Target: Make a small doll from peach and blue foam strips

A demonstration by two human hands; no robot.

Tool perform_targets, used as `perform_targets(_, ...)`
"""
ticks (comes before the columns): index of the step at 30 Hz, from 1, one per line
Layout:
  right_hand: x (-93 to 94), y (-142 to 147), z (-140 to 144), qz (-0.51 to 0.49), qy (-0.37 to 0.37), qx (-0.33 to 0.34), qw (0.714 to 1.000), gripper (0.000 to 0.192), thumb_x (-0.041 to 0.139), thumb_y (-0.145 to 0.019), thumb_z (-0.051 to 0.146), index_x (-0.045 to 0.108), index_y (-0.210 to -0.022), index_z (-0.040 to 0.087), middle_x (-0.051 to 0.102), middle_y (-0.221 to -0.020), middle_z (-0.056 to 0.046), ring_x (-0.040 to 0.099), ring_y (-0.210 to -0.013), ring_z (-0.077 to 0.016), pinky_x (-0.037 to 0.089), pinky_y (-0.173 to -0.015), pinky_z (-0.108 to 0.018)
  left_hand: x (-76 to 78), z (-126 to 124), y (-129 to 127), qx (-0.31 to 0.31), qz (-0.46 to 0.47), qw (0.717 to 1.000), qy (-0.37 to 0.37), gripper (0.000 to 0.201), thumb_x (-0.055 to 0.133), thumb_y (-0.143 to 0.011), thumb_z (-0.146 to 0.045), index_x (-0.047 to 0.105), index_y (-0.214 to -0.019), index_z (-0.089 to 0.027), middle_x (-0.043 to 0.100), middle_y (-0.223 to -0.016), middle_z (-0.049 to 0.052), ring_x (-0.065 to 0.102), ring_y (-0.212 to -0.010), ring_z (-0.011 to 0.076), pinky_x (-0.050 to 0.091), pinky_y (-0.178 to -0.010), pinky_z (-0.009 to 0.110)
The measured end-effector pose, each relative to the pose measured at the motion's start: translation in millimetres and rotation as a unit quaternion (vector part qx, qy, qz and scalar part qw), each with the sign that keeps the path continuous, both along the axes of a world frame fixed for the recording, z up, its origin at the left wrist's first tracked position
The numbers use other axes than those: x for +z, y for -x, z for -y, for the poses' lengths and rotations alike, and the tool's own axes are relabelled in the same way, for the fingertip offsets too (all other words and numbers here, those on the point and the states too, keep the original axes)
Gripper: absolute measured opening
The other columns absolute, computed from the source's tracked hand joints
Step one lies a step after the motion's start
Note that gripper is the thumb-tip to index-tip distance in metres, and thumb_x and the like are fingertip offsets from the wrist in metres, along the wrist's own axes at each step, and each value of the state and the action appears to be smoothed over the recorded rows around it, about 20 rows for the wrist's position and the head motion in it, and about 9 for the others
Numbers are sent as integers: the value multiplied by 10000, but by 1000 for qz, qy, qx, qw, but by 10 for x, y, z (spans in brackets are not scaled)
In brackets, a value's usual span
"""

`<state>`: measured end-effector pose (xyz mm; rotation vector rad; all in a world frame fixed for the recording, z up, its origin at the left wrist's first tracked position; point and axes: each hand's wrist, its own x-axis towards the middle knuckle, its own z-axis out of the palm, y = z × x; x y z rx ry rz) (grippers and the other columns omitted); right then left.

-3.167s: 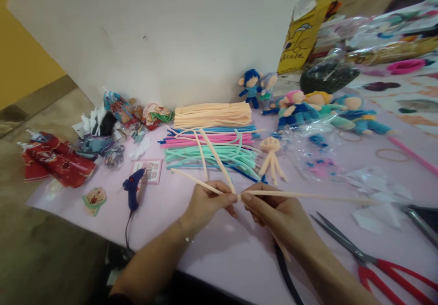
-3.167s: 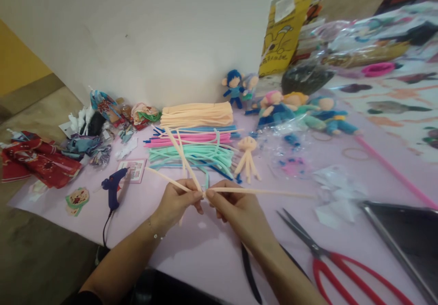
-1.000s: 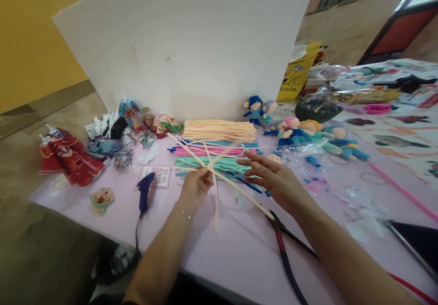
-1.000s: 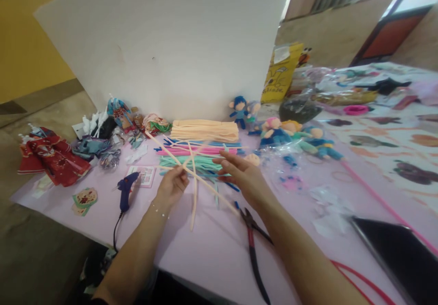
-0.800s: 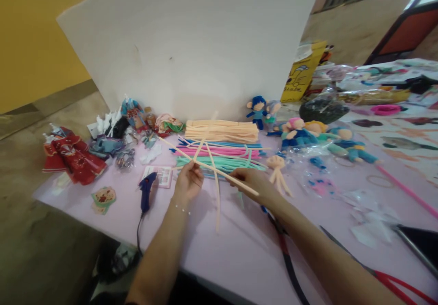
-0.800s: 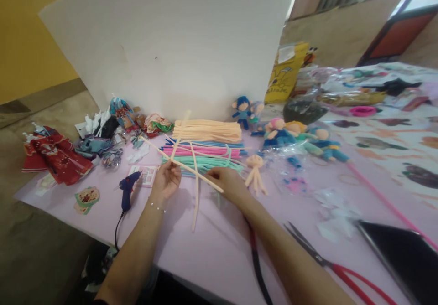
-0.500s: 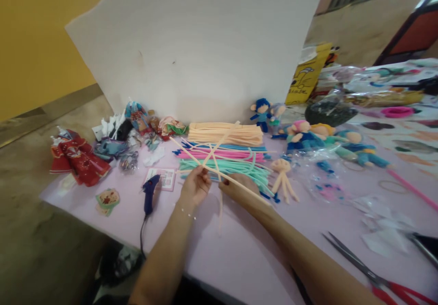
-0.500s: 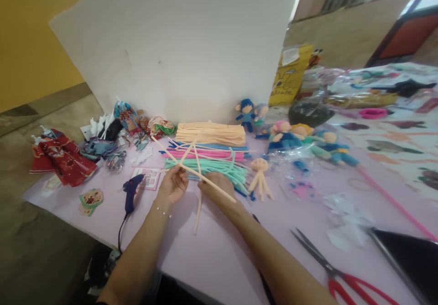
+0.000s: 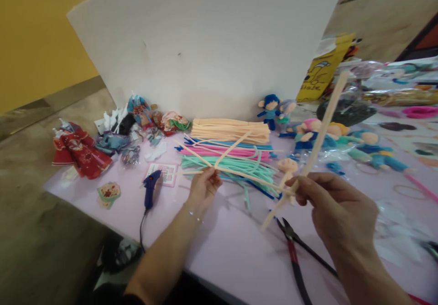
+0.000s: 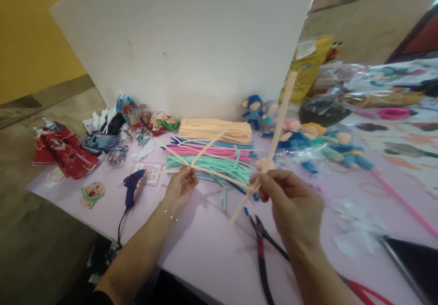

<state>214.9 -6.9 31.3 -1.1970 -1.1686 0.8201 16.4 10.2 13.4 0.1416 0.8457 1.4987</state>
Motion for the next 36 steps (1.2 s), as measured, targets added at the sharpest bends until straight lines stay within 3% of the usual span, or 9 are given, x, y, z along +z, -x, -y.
perform_targets(4, 149, 134, 129, -74, -136, -152, 976, 280, 815, -708, 405, 551, -669, 316, 507, -548, 10, 557, -608, -244, 453, -614, -416, -8, 15, -32, -1, -12, 1000, 4, 169, 772, -725, -83, 626, -662, -138, 642, -577, -26, 563, -472, 68, 489, -529, 197)
perform_targets(8, 178, 56, 134, -141, -131, -214, 958, 302, 739, -775, 324, 487, -609, 331, 512, -575, -8, 494, -587, -240, 349, -525, -386, -17, 0, -41, 7, -23, 1000, 14, 169, 754, -750, -118, 618, -652, -140, 636, -575, -20, 556, -477, 68, 491, -560, 210)
perform_targets(10, 122, 4, 136, -158, -108, -172, 966, 307, 768, -743, 359, 502, -594, 322, 531, -566, 5, 483, -544, -210, 354, -489, -359, -25, 14, -70, 8, -30, 999, 14, 185, 783, -726, -137, 613, -651, -142, 641, -583, -18, 554, -475, 69, 491, -569, 219)
perform_targets(13, -27, 38, 162, -132, -50, -51, 989, 338, 859, -628, 472, 583, -583, 282, 561, -499, 19, 464, -429, -154, 349, -399, -301, -49, 74, -149, 1, -43, 999, 7, 226, 840, -648, -156, 614, -650, -144, 671, -604, -3, 568, -481, 82, 489, -574, 242)
perform_targets(18, -296, 291, 207, -22, 42, 113, 992, 378, 817, -714, 561, 700, -631, 211, 587, -470, 9, 487, -393, -116, 421, -412, -258, -113, 210, -273, -45, -90, 994, -41, 344, 913, -473, -259, 621, -626, -161, 708, -612, 19, 608, -525, 126, 480, -586, 280)
perform_targets(22, -400, 381, 208, 35, 43, 98, 994, 460, 745, -712, 668, 705, -650, 214, 634, -520, -15, 529, -422, -137, 426, -399, -255, -140, 293, -334, -83, -113, 988, -65, 377, 926, -446, -329, 616, -590, -168, 698, -597, 23, 628, -570, 151, 474, -601, 294)
perform_targets(26, -371, 388, 226, 96, 40, 106, 989, 432, 698, -752, 646, 731, -689, 220, 717, -623, -52, 603, -518, -181, 454, -432, -272, -131, 345, -381, -98, -118, 986, -71, 383, 929, -446, -357, 618, -567, -169, 710, -613, 31, 640, -590, 162, 481, -618, 310)
perform_targets(36, -218, 372, 266, 86, 44, 93, 991, 259, 668, -744, 477, 701, -648, 239, 667, -552, -18, 527, -424, -147, 421, -419, -271, -128, 378, -371, -116, -125, 983, -74, 420, 972, -392, -408, 672, -562, -168, 698, -593, 13, 621, -588, 141, 488, -647, 303)
